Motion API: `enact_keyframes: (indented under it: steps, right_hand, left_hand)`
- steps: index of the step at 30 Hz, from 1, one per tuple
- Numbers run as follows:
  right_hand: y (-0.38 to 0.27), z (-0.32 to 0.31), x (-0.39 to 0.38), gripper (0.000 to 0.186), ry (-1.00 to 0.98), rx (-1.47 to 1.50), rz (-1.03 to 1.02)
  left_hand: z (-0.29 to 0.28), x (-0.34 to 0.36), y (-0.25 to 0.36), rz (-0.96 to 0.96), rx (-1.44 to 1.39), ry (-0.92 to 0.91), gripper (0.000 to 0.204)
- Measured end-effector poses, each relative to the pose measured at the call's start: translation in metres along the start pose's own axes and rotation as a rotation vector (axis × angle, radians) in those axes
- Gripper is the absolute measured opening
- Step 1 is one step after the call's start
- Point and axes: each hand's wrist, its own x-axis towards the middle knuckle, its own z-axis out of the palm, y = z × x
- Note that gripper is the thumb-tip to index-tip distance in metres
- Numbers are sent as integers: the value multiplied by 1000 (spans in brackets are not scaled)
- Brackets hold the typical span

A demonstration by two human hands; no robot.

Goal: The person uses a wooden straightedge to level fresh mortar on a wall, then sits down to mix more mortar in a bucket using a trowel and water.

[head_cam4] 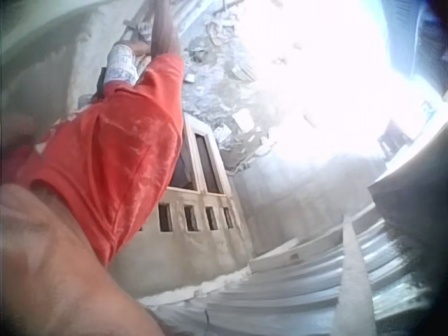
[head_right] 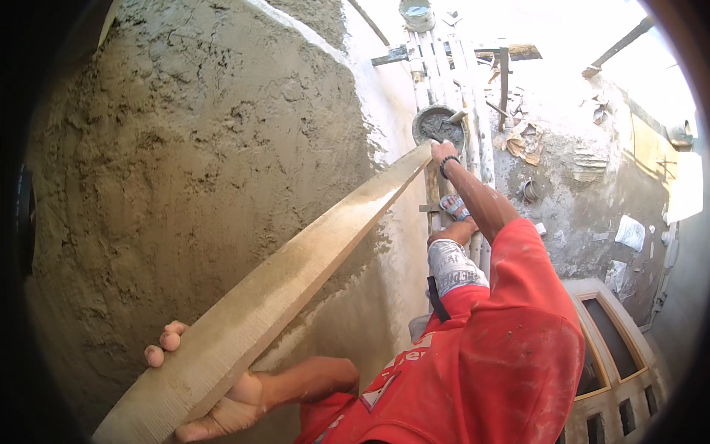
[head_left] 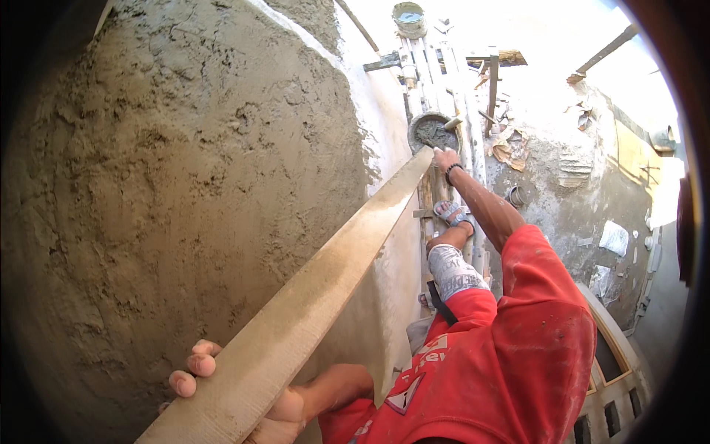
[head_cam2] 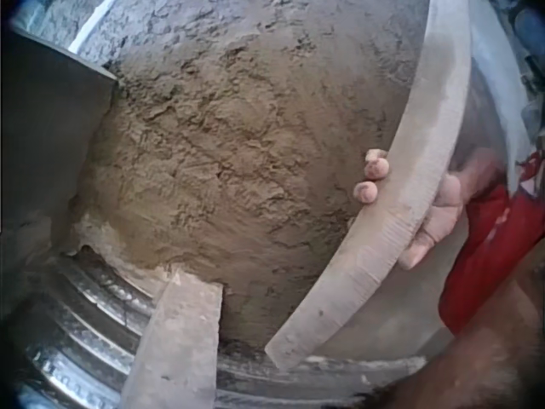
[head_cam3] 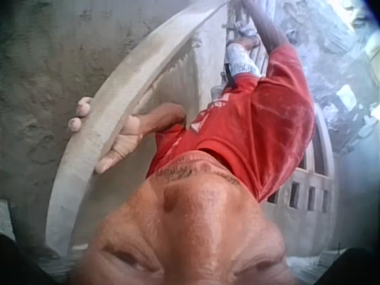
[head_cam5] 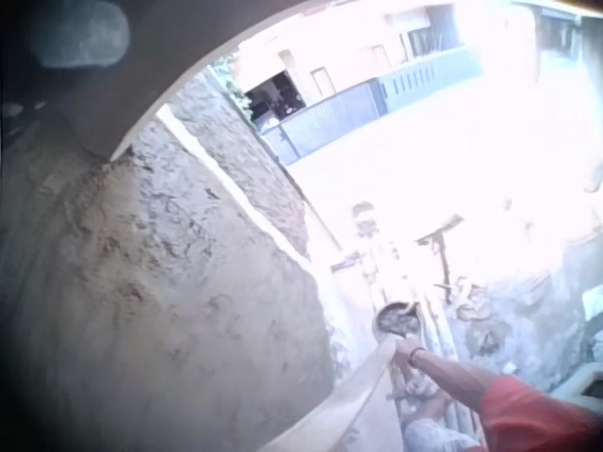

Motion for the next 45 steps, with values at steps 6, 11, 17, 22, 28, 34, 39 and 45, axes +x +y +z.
enact_keyframes:
  steps: [6,11,17,22,28,34,39,45]
  right_hand:
    - [28,65,-156,73,-865,1361,645]
    - [46,99,-205,37,-633,1265,521]
    - [63,102,-252,26,-673,1136,482]
    - [90,129,-247,25,-683,974,457]
    - [109,179,-236,29,-658,697,375]
    - [185,268,-175,29,-580,506,330]
    - [281,346,-90,32,-589,528,414]
    - [382,423,-2,34,-513,483,357]
  left_hand:
    - [2,-57,9,145,-1031,634,67]
    - [2,-103,33,22,-992,1504,66]
    - [-34,-277,21,-401,-681,1193,67]
    - [2,-365,20,-929,-661,1719,69]
    - [74,-562,-42,-1232,-736,1894,71]
    - [192,-673,-115,-1560,-949,1947,61]
    - [299,-736,-189,-1615,-1035,1961,53]
    - [422,-791,-279,-1709,-1076,2055,55]
